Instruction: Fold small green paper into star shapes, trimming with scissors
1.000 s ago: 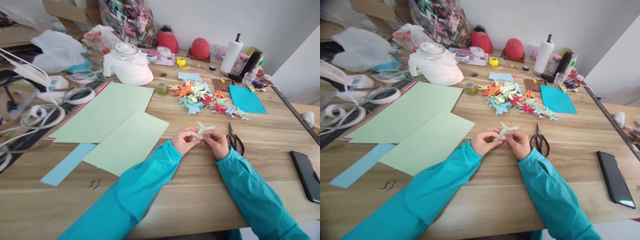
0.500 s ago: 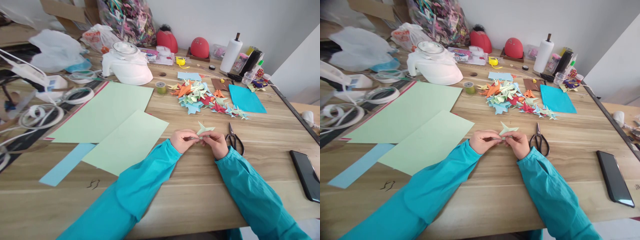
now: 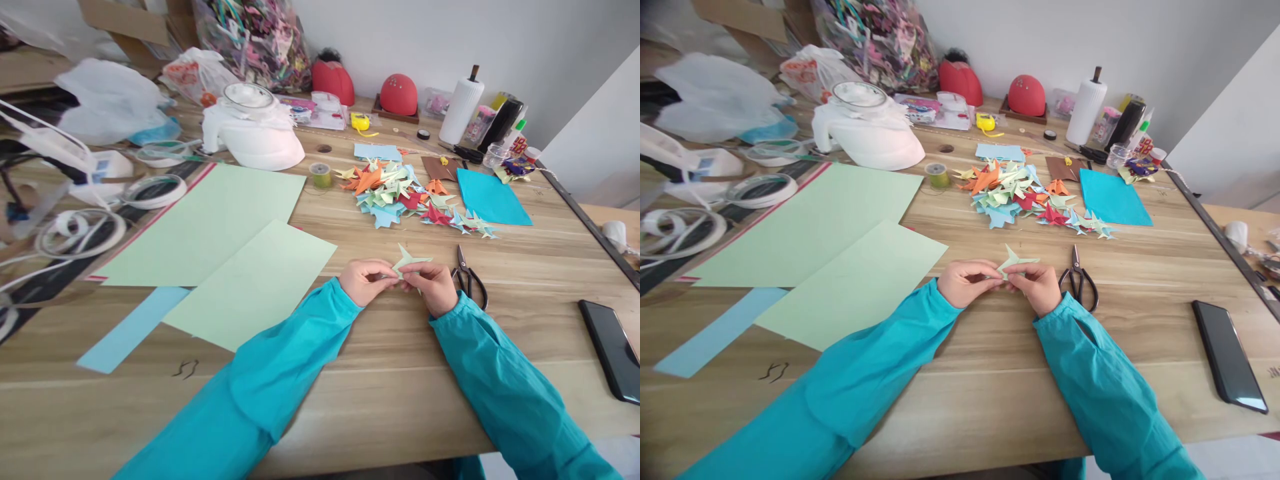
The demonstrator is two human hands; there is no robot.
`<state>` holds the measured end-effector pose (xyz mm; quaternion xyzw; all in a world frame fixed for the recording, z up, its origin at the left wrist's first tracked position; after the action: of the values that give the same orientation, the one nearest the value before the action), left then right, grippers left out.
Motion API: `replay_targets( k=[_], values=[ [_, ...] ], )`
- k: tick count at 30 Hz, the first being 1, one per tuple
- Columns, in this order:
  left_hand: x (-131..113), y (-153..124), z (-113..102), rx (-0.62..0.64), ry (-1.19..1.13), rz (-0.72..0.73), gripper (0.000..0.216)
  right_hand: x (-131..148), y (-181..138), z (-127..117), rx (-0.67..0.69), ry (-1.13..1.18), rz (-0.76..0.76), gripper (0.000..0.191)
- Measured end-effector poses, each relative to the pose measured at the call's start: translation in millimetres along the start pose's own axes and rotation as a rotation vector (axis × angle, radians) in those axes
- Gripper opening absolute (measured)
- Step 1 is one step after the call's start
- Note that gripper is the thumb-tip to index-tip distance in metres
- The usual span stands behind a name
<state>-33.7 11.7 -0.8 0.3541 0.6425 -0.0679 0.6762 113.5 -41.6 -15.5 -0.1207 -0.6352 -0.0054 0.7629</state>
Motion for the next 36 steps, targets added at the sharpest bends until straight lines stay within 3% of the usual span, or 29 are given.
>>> replay_targets(
  k=[10,24,36],
  values=[
    [2.7,-1.2,-0.4,0.043,0.126,0.083,0.008,5.7,-1.4,2.0,0.025,-0.053,-0.004,0.009],
    [4.4,1.6,-0.1,-0.029,-0.091,-0.205,0.018,3.2,-0.8,2.5,0.078,0.05,0.004,0.011],
    [-4.6,5.7,-4.0,-0.058,-0.144,-0.26,0.022,7.5,-4.1,4.3,0.075,-0.006,-0.045,0.011]
  ],
)
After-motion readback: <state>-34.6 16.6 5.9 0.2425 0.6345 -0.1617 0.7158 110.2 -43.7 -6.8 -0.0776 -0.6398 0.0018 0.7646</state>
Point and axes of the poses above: each hand's wrist, its own y-axis towards the middle knuckle, its own z-axis out of the palm, x = y × z, the point moved 1 cm from there along y, towards the middle knuckle, and after that the axes turned 11 degrees about z, right-handed, at the moved point
